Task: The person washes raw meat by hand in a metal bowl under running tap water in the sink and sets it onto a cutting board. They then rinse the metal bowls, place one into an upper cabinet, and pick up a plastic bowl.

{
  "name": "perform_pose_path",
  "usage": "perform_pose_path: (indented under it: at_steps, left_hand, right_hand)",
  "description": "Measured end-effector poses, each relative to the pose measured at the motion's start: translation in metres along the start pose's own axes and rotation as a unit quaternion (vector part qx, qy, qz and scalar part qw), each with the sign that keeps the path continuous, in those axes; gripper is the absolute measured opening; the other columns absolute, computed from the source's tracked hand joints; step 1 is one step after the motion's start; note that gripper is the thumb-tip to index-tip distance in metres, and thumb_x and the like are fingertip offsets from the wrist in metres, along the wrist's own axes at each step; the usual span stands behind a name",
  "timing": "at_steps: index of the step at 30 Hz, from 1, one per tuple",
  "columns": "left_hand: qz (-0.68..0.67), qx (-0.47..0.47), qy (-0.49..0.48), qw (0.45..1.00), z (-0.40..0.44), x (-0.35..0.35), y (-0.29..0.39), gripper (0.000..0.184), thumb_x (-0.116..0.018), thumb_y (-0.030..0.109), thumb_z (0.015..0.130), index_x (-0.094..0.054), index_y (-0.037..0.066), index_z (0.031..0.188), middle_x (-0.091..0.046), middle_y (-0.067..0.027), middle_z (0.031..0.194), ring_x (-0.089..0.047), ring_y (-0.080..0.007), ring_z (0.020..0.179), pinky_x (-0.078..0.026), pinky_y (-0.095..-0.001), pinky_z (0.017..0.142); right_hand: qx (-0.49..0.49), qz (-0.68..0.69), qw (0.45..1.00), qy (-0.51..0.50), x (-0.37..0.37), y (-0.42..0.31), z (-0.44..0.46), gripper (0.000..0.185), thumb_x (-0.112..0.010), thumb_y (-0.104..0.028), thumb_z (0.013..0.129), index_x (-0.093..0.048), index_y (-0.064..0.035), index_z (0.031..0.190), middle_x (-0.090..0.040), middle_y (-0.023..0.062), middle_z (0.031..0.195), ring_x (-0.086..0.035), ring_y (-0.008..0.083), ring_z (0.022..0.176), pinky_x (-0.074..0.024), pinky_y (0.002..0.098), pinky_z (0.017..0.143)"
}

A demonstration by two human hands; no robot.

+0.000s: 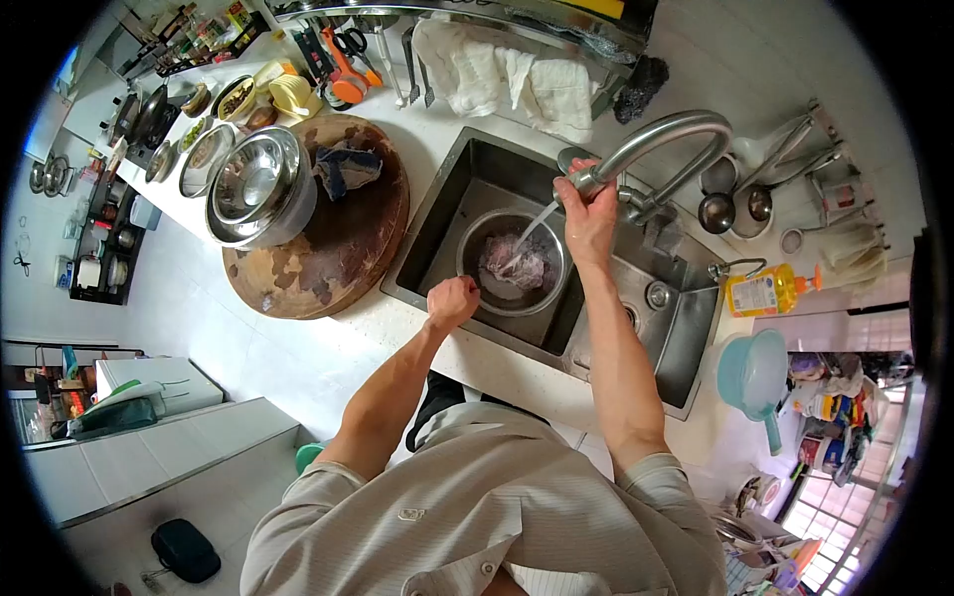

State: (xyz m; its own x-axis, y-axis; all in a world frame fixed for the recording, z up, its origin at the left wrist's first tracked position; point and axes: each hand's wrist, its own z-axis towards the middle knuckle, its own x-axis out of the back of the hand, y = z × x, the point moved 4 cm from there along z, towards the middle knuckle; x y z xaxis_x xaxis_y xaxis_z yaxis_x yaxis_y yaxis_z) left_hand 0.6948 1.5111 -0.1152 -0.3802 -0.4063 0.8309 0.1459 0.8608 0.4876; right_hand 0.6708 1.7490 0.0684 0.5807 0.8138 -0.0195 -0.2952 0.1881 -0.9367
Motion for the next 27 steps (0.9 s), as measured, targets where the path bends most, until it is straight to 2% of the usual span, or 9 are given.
perform_pose_path:
  at_steps: [10, 12, 19, 22, 25, 27]
  left_hand:
    - [0.007, 0.008, -0.007, 1.0, -0.003, 0.003, 0.004, 0.025, -0.061, 0.03, 0.083, -0.073, 0.014, 0.098, -0.071, -0.0141, 0.092, -0.068, -0.0342, 0.089, -0.054, -0.0439, 0.079]
    - [0.01, 0.005, -0.002, 1.0, -0.004, 0.005, 0.007, 0.022, -0.059, 0.026, 0.084, -0.072, 0.013, 0.096, -0.071, -0.0141, 0.093, -0.067, -0.0352, 0.088, -0.053, -0.0452, 0.078]
    - [0.003, 0.022, -0.027, 0.999, 0.002, 0.001, 0.009, 0.023, -0.06, 0.028, 0.084, -0.073, 0.013, 0.097, -0.071, -0.0158, 0.096, -0.067, -0.0359, 0.091, -0.054, -0.0457, 0.079]
    - [0.014, 0.003, -0.061, 0.998, 0.023, -0.017, 0.002, 0.025, -0.06, 0.028, 0.084, -0.072, 0.014, 0.101, -0.07, -0.0173, 0.097, -0.067, -0.037, 0.092, -0.054, -0.0464, 0.081]
    - [-0.037, -0.053, -0.107, 0.992, 0.053, -0.043, 0.012, 0.028, -0.059, 0.027, 0.084, -0.072, 0.009, 0.101, -0.07, -0.0194, 0.094, -0.067, -0.0387, 0.091, -0.054, -0.0471, 0.082]
    - [-0.048, -0.029, -0.105, 0.993, 0.07, -0.062, 0.013, 0.038, -0.066, 0.028, 0.083, -0.066, 0.005, 0.112, -0.065, -0.0242, 0.112, -0.062, -0.0398, 0.106, -0.05, -0.0455, 0.091]
  right_hand:
    - [-0.021, 0.001, 1.0, -0.019, -0.002, 0.005, -0.009, 0.047, -0.077, -0.014, 0.084, -0.049, -0.001, 0.12, -0.065, 0.0094, 0.109, -0.062, 0.0156, 0.091, -0.051, 0.0308, 0.082]
    - [-0.026, 0.001, 1.0, -0.01, 0.001, 0.005, -0.011, 0.046, -0.077, -0.014, 0.084, -0.05, -0.0012, 0.119, -0.065, 0.0092, 0.109, -0.062, 0.0156, 0.09, -0.051, 0.0309, 0.082]
    - [-0.004, -0.05, 0.998, -0.026, 0.007, 0.005, -0.01, 0.045, -0.077, -0.016, 0.084, -0.05, -0.0014, 0.118, -0.065, 0.0089, 0.107, -0.063, 0.016, 0.088, -0.0514, 0.0311, 0.08]
    - [-0.004, -0.06, 0.997, -0.039, 0.008, 0.004, -0.009, 0.044, -0.076, -0.016, 0.085, -0.05, -0.0012, 0.118, -0.066, 0.0084, 0.106, -0.063, 0.0157, 0.087, -0.0515, 0.0309, 0.079]
    - [-0.01, -0.051, 0.998, -0.037, 0.006, 0.004, -0.011, 0.044, -0.076, -0.015, 0.085, -0.05, -0.0008, 0.117, -0.066, 0.0082, 0.104, -0.063, 0.0153, 0.085, -0.0516, 0.0307, 0.078]
    - [-0.012, -0.049, 0.998, -0.027, 0.007, 0.002, -0.011, 0.044, -0.076, -0.015, 0.085, -0.051, -0.0005, 0.117, -0.066, 0.0081, 0.103, -0.063, 0.015, 0.084, -0.0516, 0.0305, 0.078]
